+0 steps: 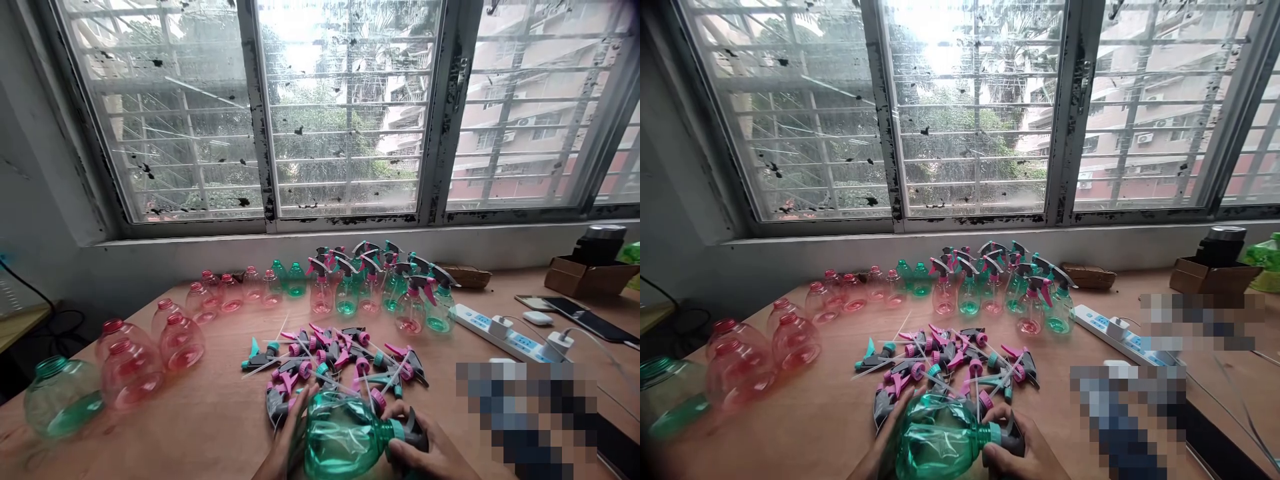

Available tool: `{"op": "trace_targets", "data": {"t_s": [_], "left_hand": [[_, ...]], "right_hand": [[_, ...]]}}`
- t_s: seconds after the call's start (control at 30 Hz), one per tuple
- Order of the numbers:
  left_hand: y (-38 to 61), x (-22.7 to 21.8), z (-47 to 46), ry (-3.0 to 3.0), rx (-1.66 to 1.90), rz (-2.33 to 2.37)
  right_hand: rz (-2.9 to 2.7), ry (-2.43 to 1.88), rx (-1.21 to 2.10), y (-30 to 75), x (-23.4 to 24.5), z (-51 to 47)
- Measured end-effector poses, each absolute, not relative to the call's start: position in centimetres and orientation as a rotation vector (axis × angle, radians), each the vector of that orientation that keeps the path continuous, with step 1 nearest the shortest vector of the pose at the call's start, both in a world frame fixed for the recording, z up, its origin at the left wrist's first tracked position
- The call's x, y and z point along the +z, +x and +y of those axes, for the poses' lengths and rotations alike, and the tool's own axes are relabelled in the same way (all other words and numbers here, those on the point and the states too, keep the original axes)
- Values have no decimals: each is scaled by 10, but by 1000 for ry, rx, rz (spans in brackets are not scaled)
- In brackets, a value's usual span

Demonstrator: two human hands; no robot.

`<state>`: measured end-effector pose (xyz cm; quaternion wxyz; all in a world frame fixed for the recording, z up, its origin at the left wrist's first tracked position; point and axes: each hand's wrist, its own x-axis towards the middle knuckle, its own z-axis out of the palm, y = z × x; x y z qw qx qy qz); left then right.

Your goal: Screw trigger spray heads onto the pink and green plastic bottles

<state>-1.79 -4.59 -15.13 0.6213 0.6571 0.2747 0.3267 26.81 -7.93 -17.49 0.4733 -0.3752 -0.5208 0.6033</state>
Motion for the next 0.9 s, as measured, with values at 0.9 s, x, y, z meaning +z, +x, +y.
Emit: {"op": "trace_targets", "data": {"t_s": [0.9], "left_hand": [[-22, -164, -52, 1688, 807, 599]], "right_hand": [[-1299, -969, 1429, 270, -183, -77]]}}
